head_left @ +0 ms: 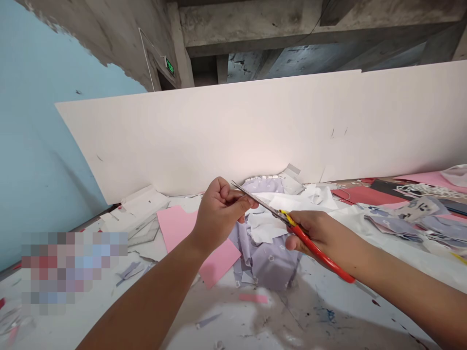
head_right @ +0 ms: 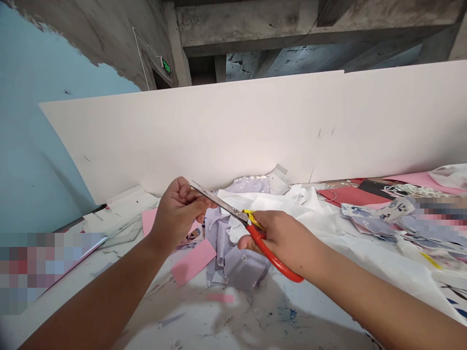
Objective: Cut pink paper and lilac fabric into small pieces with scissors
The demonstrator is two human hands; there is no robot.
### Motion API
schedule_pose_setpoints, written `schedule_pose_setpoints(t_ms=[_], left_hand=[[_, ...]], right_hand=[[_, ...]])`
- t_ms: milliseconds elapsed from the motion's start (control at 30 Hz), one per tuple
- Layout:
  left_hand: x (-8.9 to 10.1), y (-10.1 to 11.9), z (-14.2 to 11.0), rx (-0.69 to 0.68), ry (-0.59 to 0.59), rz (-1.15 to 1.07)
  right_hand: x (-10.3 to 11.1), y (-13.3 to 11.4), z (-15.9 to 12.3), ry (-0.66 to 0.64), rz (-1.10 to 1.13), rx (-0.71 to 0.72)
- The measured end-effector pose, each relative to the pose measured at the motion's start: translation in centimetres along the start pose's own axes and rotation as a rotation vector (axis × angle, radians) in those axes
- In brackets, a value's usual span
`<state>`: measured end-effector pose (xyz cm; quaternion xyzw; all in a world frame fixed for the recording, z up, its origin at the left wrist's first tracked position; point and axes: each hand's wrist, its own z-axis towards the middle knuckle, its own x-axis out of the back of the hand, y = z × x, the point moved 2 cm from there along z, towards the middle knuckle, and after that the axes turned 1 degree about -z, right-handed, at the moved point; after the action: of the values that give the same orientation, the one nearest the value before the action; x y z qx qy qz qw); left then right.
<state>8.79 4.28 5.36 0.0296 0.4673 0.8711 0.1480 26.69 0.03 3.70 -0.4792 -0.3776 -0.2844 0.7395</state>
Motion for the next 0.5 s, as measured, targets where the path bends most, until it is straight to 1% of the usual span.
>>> schedule_pose_setpoints(t_ms=[233, 500], left_hand=[[-0.06, -0.14, 0.10, 0.002, -0.009, -0.031], [-0.09, -0.40, 0.06, 0.019, 0.009, -0.015]], right_hand=[[-0.02, 0.21, -0.04, -0.024, -0.019, -0.044], [-0.19, 0.70, 0.14, 0.033, -0.119, -0.033]])
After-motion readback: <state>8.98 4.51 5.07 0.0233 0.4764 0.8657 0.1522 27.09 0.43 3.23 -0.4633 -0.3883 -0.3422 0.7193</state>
